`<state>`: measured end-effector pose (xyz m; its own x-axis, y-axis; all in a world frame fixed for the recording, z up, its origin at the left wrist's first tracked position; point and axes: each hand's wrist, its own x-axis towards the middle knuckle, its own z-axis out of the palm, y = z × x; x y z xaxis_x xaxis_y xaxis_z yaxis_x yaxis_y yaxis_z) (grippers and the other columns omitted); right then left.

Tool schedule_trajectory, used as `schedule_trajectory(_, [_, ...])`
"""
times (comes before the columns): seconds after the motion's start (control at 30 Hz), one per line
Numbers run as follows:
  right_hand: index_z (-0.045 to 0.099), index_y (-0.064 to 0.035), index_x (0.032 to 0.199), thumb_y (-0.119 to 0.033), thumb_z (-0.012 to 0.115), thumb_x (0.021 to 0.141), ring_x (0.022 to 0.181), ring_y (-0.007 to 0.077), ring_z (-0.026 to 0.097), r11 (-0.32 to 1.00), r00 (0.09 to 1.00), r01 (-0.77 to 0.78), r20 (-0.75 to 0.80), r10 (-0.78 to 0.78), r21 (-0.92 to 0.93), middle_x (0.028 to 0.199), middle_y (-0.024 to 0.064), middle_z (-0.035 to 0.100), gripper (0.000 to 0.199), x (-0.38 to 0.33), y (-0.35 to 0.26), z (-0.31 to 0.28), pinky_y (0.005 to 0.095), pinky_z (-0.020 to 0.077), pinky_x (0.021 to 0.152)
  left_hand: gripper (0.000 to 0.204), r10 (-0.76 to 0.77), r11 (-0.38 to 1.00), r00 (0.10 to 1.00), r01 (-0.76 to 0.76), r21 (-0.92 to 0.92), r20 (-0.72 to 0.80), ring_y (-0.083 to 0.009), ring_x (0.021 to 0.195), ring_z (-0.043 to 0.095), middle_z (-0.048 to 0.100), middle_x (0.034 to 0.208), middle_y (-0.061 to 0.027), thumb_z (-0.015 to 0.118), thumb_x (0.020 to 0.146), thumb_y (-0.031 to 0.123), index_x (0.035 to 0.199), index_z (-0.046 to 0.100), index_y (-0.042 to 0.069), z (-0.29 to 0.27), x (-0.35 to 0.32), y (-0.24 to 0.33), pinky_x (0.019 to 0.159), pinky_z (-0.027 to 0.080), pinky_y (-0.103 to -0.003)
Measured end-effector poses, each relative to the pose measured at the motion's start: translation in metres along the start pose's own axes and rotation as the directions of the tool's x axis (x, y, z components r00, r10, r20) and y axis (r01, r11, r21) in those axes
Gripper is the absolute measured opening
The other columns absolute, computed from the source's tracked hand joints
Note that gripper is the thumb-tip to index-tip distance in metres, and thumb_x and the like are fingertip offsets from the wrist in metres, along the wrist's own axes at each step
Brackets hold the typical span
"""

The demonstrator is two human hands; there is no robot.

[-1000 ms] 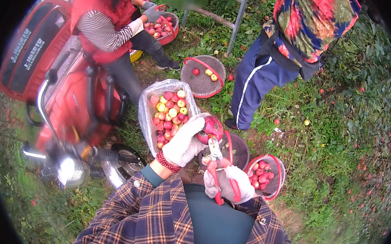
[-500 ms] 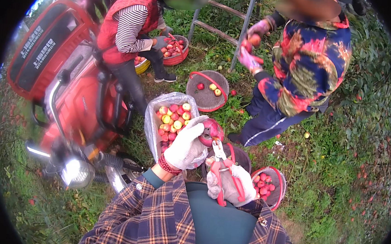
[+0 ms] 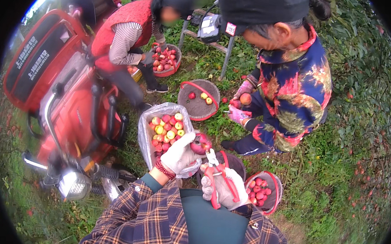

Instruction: The person transfers red apples from a basket into a plastic-lined container, using pruning shears to trim stems or remove blemishes from individual apples before placing them inside. Other people are visible nearby, also handling apples.

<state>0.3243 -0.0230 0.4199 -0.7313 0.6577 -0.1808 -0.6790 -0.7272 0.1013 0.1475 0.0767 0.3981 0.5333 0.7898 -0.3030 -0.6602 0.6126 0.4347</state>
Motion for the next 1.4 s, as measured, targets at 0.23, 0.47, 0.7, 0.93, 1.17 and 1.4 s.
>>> schedule_trajectory(0.23, [0.049, -0.0058, 0.116, -0.032, 0.047, 0.089, 0.068, 0.0202, 0.051, 0.981, 0.959, 0.192, -0.212, -0.186, 0.008, 0.081, 0.0072, 0.053, 0.037, -0.026, 0.007, 0.000, 0.0342, 0.0396, 0.064, 0.038, 0.013, 0.958, 0.954, 0.073, 0.276, -0.298, -0.0334, 0.111, 0.049, 0.047, 0.122, -0.0145, 0.052, 0.088, 0.031, 0.117, 0.044, 0.008, -0.148, 0.070, -0.033, 0.090, 0.043, -0.059])
schedule_trajectory(0.47, [0.045, -0.0035, 0.122, -0.037, 0.060, 0.080, 0.082, 0.0223, 0.051, 0.881, 0.864, 0.472, -0.218, -0.454, 0.040, 0.092, 0.0094, 0.051, 0.056, -0.079, 0.021, -0.037, 0.0363, 0.0405, 0.074, 0.037, 0.043, 0.955, 0.969, -0.112, -0.276, -0.244, -0.0311, 0.113, 0.046, 0.044, 0.121, -0.0141, 0.047, 0.091, 0.029, 0.121, 0.039, 0.009, -0.046, 0.195, 0.042, 0.093, 0.044, -0.051])
schedule_trajectory(0.7, [0.045, -0.0093, 0.120, -0.036, 0.059, 0.082, 0.088, 0.0249, 0.051, 0.830, 0.809, 0.557, -0.251, -0.531, 0.041, 0.095, 0.0117, 0.051, 0.049, -0.095, 0.030, -0.062, 0.0390, 0.0411, 0.081, 0.037, -0.058, 0.986, 0.987, 0.033, -0.166, -0.150, -0.0310, 0.096, 0.056, 0.054, 0.106, -0.0147, 0.049, 0.091, 0.040, 0.112, 0.046, 0.009, 0.009, 0.206, 0.060, 0.077, 0.051, -0.044])
schedule_trajectory(0.93, [0.046, -0.0053, 0.118, -0.035, 0.059, 0.081, 0.088, 0.0247, 0.052, 0.804, 0.795, 0.590, -0.221, -0.564, 0.071, 0.095, 0.0120, 0.052, 0.048, -0.085, 0.038, -0.063, 0.0391, 0.0408, 0.083, 0.056, -0.026, 1.000, 0.997, 0.024, -0.018, -0.069, -0.0324, 0.097, 0.054, 0.049, 0.116, -0.0171, 0.051, 0.088, 0.048, 0.125, 0.039, 0.008, 0.016, 0.215, 0.050, 0.083, 0.048, -0.048])
schedule_trajectory(1.17, [0.048, -0.0064, 0.114, -0.032, 0.065, 0.077, 0.089, 0.0243, 0.053, 0.787, 0.782, 0.607, -0.261, -0.566, 0.112, 0.094, 0.0119, 0.054, 0.048, -0.089, 0.049, -0.074, 0.0392, 0.0402, 0.084, 0.051, -0.176, 0.984, 0.961, 0.165, -0.070, -0.215, -0.0287, 0.099, 0.052, 0.049, 0.116, -0.0109, 0.062, 0.083, 0.036, 0.121, 0.039, 0.011, -0.046, 0.211, 0.025, 0.080, 0.049, -0.048])
schedule_trajectory(1.4, [0.050, -0.0037, 0.114, -0.036, 0.062, 0.079, 0.087, 0.0248, 0.053, 0.722, 0.675, 0.691, -0.384, -0.630, 0.030, 0.091, 0.0112, 0.055, 0.049, -0.110, 0.061, -0.094, 0.0388, 0.0414, 0.081, 0.034, -0.153, 0.977, 0.931, 0.092, -0.193, -0.330, -0.0260, 0.103, 0.053, 0.052, 0.118, -0.0097, 0.054, 0.090, 0.032, 0.120, 0.046, 0.016, -0.078, 0.258, 0.006, 0.088, 0.046, -0.048])
